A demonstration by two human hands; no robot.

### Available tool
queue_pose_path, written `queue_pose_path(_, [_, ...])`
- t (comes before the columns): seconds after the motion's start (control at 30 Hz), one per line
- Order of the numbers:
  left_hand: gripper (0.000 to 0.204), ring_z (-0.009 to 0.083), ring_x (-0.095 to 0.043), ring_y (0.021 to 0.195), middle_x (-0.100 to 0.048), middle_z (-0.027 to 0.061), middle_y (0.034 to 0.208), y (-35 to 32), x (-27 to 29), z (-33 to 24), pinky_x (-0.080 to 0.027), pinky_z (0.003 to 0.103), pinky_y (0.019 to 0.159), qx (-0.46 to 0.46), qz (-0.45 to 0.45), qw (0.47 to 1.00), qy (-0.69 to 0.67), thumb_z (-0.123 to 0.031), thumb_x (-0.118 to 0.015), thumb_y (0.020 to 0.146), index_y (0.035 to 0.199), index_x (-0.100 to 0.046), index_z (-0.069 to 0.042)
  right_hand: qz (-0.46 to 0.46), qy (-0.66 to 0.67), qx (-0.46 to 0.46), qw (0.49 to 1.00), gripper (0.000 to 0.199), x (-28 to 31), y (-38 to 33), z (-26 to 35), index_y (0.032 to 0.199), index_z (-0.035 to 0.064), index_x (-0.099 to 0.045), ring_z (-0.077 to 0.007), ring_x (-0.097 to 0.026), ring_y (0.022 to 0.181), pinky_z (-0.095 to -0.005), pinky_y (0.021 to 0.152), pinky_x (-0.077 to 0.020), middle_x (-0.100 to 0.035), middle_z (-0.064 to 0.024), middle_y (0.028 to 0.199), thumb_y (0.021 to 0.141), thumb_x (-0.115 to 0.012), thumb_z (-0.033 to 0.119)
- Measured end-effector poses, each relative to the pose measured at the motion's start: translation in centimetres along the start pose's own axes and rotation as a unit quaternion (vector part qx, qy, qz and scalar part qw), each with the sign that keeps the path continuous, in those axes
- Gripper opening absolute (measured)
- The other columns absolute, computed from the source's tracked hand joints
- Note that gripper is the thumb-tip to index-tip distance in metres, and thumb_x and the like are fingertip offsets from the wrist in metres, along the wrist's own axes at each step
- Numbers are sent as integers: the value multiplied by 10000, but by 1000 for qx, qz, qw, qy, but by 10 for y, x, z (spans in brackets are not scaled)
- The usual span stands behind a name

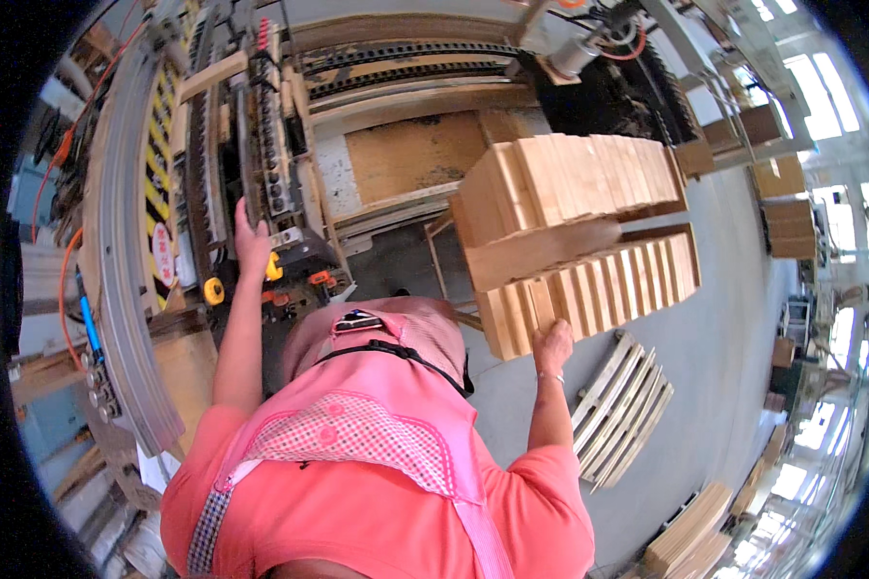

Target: The person operates a woodworking machine to process small wooden blocks. They repeatedly pick up blocks, feed them into the machine, and then stack the processed pieces on a nearby table.

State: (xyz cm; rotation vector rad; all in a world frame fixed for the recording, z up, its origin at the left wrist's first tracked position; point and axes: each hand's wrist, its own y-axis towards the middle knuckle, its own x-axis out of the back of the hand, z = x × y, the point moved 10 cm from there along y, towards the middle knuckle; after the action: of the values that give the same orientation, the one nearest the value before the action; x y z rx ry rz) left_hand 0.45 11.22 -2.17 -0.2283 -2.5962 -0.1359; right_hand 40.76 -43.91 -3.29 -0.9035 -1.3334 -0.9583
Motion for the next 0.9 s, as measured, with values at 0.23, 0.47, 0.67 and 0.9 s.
queue_pose_path(0.23, [605,331,-445,1208,-416,188,1353,-6,5,-9,-355,390,989,10,-7,999,49,-34,-512,851,1403,-277,-116,7,60,182,982,432,36,-34,119,1061,33,-526,-337,-544,922,-431,797,-463,-568,-146,949,684,-684,173])
queue_pose_path(0.47, [582,364,-421,1215,-440,213,1302,-9,4,-20,-330,389,1021,22,-8,1000,8,16,-518,812,1354,-311,-37,-2,152,406,901,386,87,21,310,1041,28,-528,-347,-546,905,-431,744,-473,-562,-159,932,712,-682,160])
queue_pose_path(0.67, [596,375,-401,1226,-406,206,1342,-12,7,-17,-323,406,1019,17,-14,1000,15,8,-524,822,1373,-303,-53,4,176,603,778,385,119,62,521,1030,35,-535,-335,-548,904,-415,743,-476,-563,-150,928,700,-696,151])
queue_pose_path(0.9, [656,399,-398,1215,-412,231,1319,-14,24,-32,-338,424,1004,57,-38,997,44,16,-551,782,1374,-276,-48,-28,169,729,663,345,130,81,768,952,13,-552,-343,-559,929,-418,777,-472,-589,-175,941,686,-712,164])
